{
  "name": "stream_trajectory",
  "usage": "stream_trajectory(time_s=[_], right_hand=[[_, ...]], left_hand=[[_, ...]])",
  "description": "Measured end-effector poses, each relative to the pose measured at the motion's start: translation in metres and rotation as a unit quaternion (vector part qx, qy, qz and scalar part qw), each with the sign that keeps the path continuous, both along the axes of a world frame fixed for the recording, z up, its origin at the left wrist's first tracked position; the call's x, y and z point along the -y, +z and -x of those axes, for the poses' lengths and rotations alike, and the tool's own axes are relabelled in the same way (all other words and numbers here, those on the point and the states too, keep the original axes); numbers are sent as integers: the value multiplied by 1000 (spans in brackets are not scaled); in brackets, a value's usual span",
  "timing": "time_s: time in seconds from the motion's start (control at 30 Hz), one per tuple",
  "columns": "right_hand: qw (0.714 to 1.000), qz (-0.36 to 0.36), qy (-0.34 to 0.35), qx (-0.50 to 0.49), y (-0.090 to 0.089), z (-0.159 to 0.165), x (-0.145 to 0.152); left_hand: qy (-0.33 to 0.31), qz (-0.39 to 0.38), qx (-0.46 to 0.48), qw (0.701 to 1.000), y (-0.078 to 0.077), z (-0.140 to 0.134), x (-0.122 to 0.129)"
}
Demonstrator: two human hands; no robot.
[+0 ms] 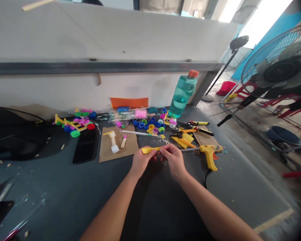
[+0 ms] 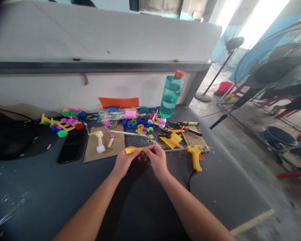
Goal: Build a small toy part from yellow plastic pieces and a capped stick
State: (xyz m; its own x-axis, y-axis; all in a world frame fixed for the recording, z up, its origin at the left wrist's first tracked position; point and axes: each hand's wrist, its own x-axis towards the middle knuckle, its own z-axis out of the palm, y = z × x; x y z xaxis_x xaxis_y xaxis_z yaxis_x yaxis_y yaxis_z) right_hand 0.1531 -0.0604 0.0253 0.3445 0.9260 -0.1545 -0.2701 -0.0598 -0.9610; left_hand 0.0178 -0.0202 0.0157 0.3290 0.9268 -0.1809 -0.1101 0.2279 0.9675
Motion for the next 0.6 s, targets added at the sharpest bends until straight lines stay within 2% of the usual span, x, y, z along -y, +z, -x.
stream_trajectory(time_s=[0.2,0.6], right_hand=[[1000,4,3,-14,2,0,1],[999,-5,-3,-38,1,3,0]], left_hand=[[1,32,32,999,1,-2,1],[2,26,19,999,2,-1,2]])
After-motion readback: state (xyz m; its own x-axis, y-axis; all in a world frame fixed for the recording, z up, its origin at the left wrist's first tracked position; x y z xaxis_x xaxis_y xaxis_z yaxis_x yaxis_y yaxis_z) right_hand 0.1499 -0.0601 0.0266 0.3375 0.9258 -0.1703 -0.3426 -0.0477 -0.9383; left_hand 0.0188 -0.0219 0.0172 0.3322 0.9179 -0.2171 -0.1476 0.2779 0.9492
